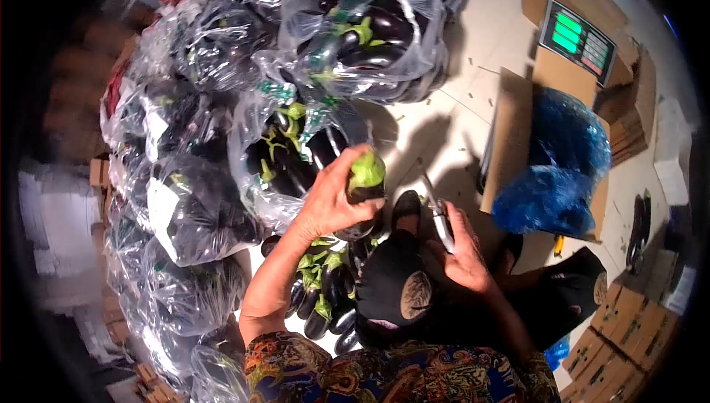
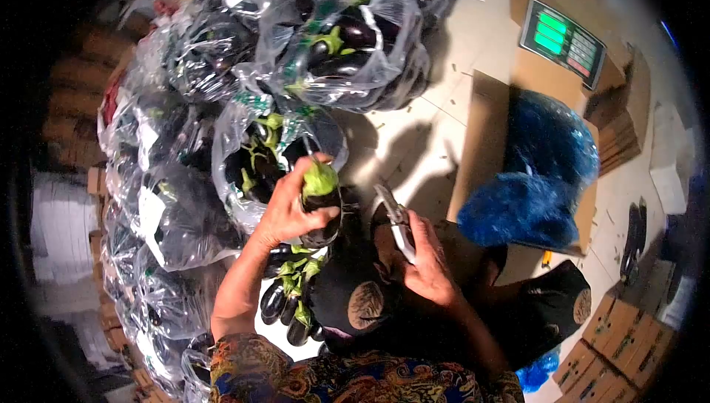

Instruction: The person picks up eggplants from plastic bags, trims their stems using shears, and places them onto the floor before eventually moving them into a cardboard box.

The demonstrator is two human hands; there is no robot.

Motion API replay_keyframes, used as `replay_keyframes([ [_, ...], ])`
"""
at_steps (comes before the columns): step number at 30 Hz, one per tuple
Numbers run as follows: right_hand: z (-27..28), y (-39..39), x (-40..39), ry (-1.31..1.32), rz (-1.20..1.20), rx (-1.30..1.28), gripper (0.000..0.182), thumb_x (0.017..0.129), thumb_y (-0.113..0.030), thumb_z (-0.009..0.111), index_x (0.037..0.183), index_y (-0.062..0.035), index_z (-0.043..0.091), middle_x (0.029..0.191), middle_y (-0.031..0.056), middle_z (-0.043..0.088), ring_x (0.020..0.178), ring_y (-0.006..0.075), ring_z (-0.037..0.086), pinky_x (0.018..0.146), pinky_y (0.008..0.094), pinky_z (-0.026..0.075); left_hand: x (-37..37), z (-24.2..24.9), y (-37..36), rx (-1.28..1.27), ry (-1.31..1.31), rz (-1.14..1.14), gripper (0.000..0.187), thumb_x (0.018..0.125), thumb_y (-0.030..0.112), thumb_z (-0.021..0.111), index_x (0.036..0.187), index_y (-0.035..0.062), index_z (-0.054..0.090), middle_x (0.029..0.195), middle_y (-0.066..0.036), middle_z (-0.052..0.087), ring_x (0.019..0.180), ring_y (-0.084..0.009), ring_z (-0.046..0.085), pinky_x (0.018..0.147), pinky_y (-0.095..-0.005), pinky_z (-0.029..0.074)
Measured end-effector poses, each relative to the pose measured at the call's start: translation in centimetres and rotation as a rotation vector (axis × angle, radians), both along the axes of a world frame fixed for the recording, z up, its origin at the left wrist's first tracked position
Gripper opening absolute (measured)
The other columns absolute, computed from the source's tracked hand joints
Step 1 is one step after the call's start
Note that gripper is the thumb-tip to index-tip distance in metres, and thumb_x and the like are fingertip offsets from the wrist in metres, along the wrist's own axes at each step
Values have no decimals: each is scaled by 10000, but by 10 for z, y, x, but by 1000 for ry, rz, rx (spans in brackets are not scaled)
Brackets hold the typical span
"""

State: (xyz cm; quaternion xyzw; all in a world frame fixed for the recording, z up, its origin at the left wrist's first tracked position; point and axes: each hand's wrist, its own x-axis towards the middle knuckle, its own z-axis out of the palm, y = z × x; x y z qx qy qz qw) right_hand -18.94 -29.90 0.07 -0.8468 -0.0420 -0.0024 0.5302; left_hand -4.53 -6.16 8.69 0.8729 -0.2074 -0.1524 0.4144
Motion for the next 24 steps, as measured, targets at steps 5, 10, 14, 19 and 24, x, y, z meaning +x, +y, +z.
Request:
replay_keyframes([
  [5, 19, -5, -5, 49, 39, 2, 781, 752, 8, 658, 1441, -25, 291, 1294, 221, 440, 1196, 405, 467, 1017, 414, 382, -20, -25, -26, 172, -96, -60, 791, 646, 176, 751, 1364, 86, 430, 1239, -198, 570, 1118, -366, 584, 958, -403, 473],
  [10, 21, -6, -4, 67, 58, -69, 825, 694, 57, 603, 1444, 3, 263, 1308, 239, 411, 1205, 418, 444, 1032, 430, 369, -33, -37, -29, 353, -131, -68, 842, 661, 205, 754, 1420, 172, 392, 1156, -222, 621, 1029, -412, 617, 894, -442, 512],
  [14, 12, -3, -7, 150, 53, -5, 761, 702, 53, 589, 1407, 22, 303, 1249, 250, 446, 1169, 426, 462, 998, 439, 385, -37, -42, -29, 445, -194, -60, 805, 683, 213, 748, 1409, 175, 402, 1063, -211, 631, 929, -401, 635, 793, -472, 524],
  [19, -10, 6, -10, 219, -30, 129, 599, 775, -127, 647, 1320, -42, 414, 1089, 241, 593, 1020, 431, 590, 862, 471, 466, -43, -64, -20, 616, -123, -125, 863, 722, 283, 771, 1447, 183, 315, 1100, -219, 616, 943, -409, 631, 778, -488, 510],
  [24, -45, -1, -2, 415, -28, 138, 580, 840, -308, 679, 1288, 4, 484, 1170, 225, 603, 1098, 346, 583, 920, 415, 454, -70, -139, 24, 757, 74, -121, 832, 730, 430, 726, 1356, 29, 351, 909, -213, 663, 839, -410, 655, 720, -462, 526],
])
